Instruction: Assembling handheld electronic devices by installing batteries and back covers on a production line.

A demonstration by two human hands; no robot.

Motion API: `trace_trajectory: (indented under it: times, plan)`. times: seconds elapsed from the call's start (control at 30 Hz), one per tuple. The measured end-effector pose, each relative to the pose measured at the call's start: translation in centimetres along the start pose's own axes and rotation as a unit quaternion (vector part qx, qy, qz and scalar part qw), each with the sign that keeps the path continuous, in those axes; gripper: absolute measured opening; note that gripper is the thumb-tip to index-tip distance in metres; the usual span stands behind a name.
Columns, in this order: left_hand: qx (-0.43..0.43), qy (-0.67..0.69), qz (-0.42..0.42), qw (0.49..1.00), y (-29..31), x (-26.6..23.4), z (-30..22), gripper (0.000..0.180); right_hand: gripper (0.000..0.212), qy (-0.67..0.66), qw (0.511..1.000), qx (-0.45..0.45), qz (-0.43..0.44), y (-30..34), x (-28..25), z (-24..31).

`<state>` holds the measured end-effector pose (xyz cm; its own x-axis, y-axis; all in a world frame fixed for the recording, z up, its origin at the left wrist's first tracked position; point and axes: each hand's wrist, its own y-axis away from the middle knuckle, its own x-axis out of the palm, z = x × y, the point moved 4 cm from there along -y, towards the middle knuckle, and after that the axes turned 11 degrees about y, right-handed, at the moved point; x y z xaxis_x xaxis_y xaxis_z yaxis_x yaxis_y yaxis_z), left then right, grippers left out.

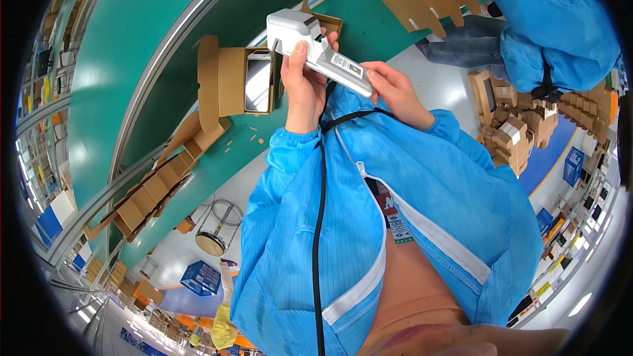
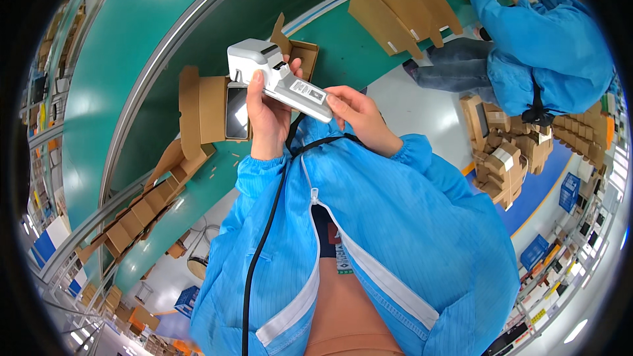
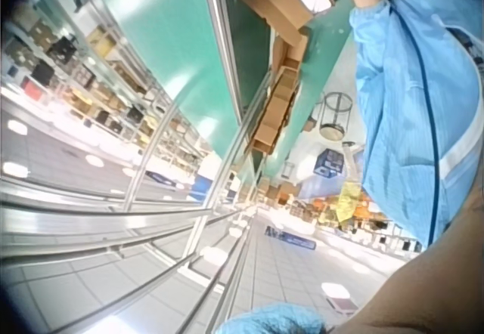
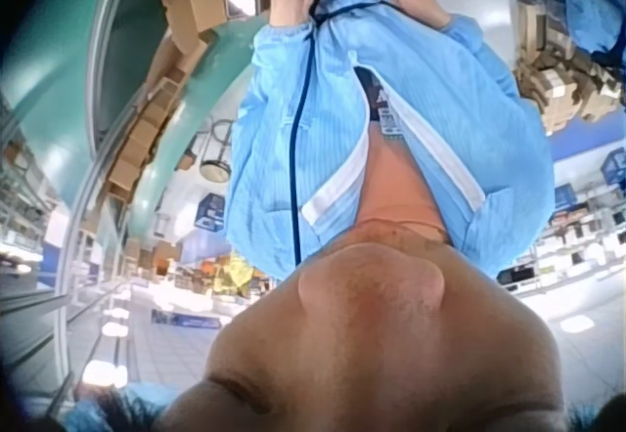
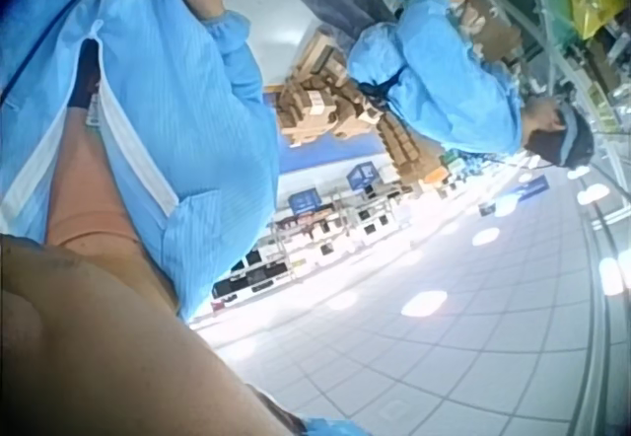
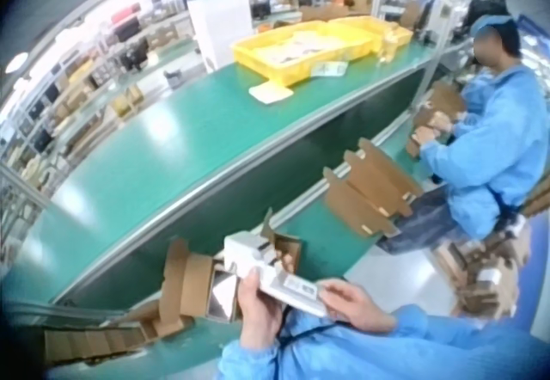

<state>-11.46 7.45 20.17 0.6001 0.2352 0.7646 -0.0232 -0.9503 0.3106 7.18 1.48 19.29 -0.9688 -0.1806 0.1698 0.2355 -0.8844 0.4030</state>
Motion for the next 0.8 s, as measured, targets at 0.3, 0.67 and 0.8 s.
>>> trace_trajectory:
  times: [0.3,0.67,0.8]
  plan:
    - [-0.214,0.102,-0.008,0.971,-0.9,-0.8,2.8,0.071,0.031,0.064,0.997,0.03,-0.039,-0.3,-2.3,-0.4]
    - [-0.029,-0.35,-0.145,0.925,-7.3,-7.8,4.9,0.07,0.026,0.08,0.99,0.114,-0.032,-4.5,-3.8,-4.7]
    - [-0.001,-0.619,-0.194,0.761,-8.1,-7.6,6.3,0.082,0.027,0.088,0.988,0.125,-0.028,-6.3,-3.7,-5.5]
